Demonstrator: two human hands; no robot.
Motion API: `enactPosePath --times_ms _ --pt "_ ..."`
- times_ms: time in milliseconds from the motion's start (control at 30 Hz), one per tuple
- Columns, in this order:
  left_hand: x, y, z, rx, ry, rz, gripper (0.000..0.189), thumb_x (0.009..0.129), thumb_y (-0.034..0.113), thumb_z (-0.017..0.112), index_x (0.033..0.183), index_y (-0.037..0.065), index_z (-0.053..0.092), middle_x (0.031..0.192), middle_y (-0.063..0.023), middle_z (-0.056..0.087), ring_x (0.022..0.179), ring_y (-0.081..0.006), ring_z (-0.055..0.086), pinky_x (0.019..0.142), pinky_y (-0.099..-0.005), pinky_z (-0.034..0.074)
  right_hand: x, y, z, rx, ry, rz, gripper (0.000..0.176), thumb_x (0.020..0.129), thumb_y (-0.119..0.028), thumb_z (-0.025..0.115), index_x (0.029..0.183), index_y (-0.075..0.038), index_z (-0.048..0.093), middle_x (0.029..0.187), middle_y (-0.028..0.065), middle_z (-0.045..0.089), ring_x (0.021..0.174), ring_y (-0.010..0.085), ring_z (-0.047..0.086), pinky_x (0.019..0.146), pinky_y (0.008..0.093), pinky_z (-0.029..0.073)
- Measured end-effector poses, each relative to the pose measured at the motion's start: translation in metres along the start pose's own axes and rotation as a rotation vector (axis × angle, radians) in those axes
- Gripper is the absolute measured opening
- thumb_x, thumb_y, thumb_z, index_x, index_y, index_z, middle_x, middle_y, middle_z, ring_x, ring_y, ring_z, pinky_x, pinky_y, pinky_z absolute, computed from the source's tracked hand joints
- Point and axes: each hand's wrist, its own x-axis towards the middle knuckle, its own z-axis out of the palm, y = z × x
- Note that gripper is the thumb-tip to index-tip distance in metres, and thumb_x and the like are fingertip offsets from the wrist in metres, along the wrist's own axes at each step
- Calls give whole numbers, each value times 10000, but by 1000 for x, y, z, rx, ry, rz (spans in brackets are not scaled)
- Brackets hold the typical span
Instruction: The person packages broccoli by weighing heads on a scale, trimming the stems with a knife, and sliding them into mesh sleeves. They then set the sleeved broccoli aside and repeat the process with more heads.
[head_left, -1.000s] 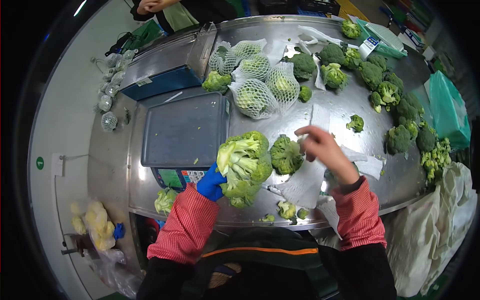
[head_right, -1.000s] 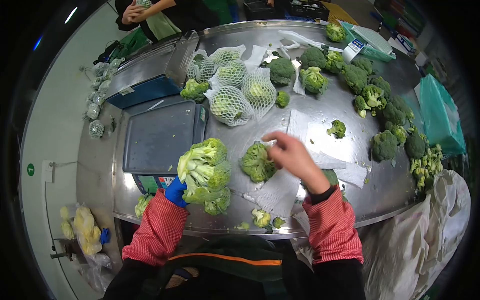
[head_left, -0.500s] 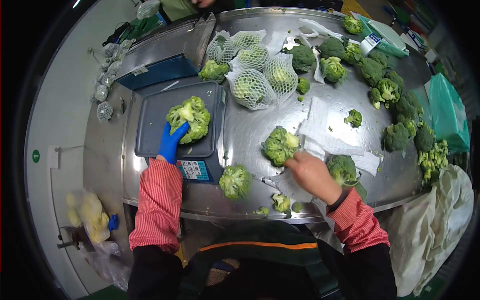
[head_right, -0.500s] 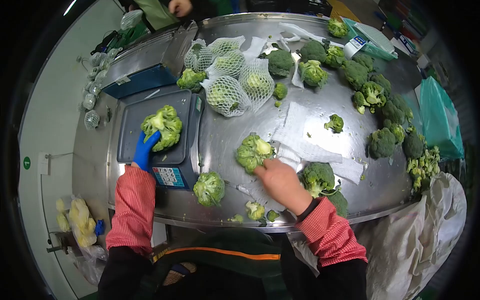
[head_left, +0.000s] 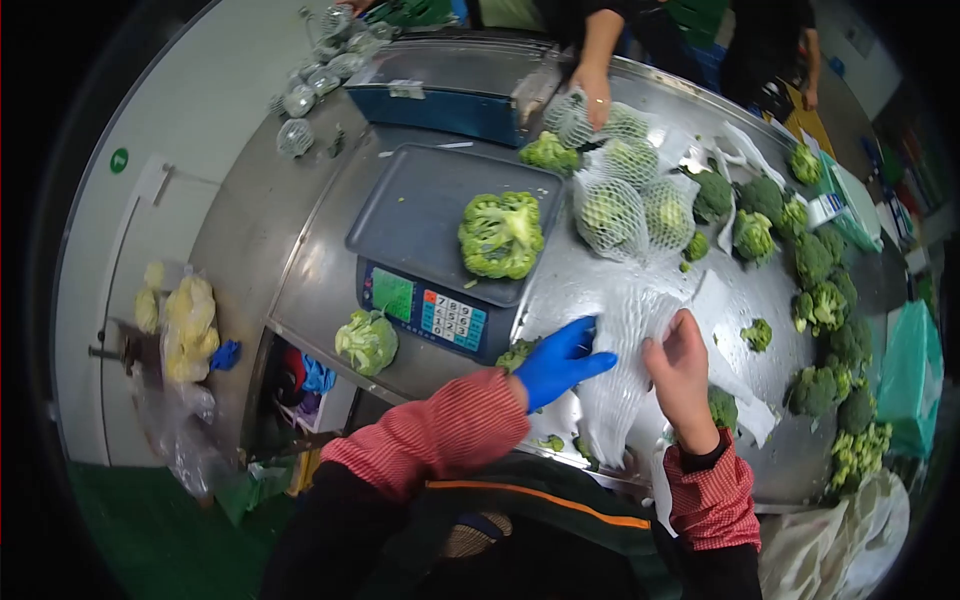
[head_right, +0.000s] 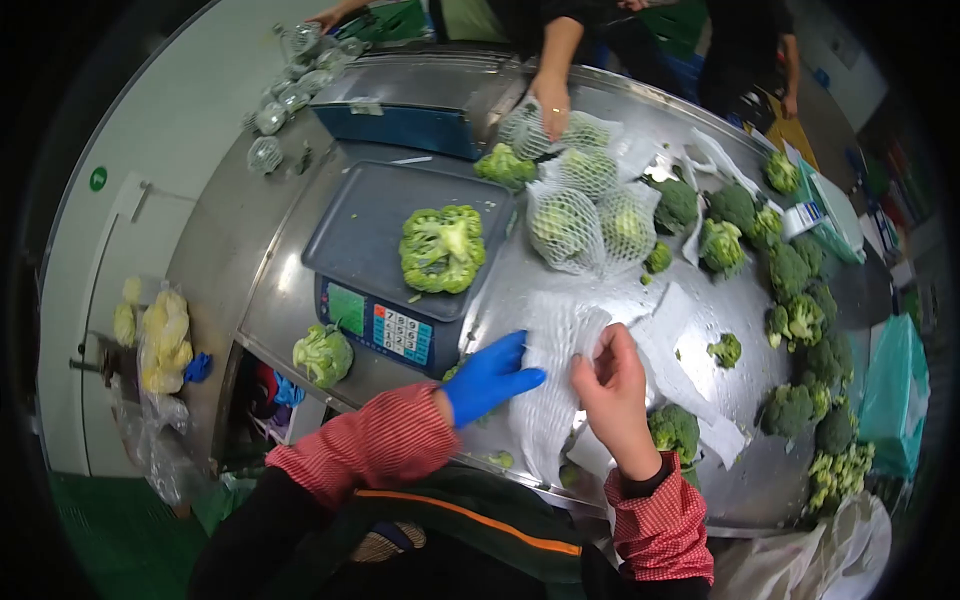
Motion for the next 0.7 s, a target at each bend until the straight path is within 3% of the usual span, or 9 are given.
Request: enactPosePath --times_ms 33,167,267,300,433,533,567,667,700 --pt "6 4 5 3 65 -47 635 808 83 685 1349 39 356 1254 -98 490 1109 -145 499 927 -284 429 5 1 3 149 -39 93 307 765 -3 588 1034 -31 443 758 20 512 615 89 494 521 231 408" --pt "15 18 -10 375 150 -67 520 804 64 682 1261 16 440 1115 -72 541 1036 -122 528 871 -260 457 17 -32 16 -337 131 -91 422 782 -24 613 1170 -9 448 841 89 561 632 122 511 567 246 429" --pt "7 29 -11 151 53 -10 450 791 45 690 1195 9 495 1025 -45 562 986 -111 545 826 -252 472 39 2 12 -411 -14 -339 332 784 -87 668 1064 8 517 846 81 576 629 114 496 575 248 425" --pt "6 25 -10 17 69 18 361 828 110 660 1156 20 539 999 -39 590 964 -113 564 819 -257 478 35 3 19 -385 53 -209 271 782 -134 701 955 20 561 784 56 573 621 108 472 581 244 417" --pt "4 31 -21 -545 -110 -297 304 890 221 573 1128 32 567 1022 -48 624 917 -129 597 818 -269 485 24 15 42 -228 29 -69 181 799 -133 681 889 -6 589 709 42 571 573 132 473 559 273 410" --pt "-7 25 -21 -793 -84 -349 290 902 262 520 1061 36 608 982 -75 664 850 -165 633 799 -290 497 22 5 53 -558 127 -399 145 791 -132 673 874 -30 612 698 48 569 572 189 505 548 302 413" --pt "-8 17 -21 -786 20 -339 288 878 295 534 1049 74 608 970 -68 663 850 -184 631 809 -318 493 23 -4 54 -782 125 -543 118 752 -110 675 843 -50 630 718 78 560 652 257 538 587 339 423" --pt "-13 7 -37 -903 -106 -351 270 877 288 526 1014 74 619 953 -71 664 822 -174 624 799 -320 492 22 -35 64 -1017 184 -844 107 732 -86 665 793 -29 598 757 108 545 665 285 524 593 362 420" --pt "-2 -17 -53 -970 -96 -328 254 882 266 513 978 58 624 935 -77 662 824 -165 611 791 -316 488 19 -36 68 -900 133 -819 110 716 -75 662 778 -22 589 776 110 536 689 297 513 614 356 409"
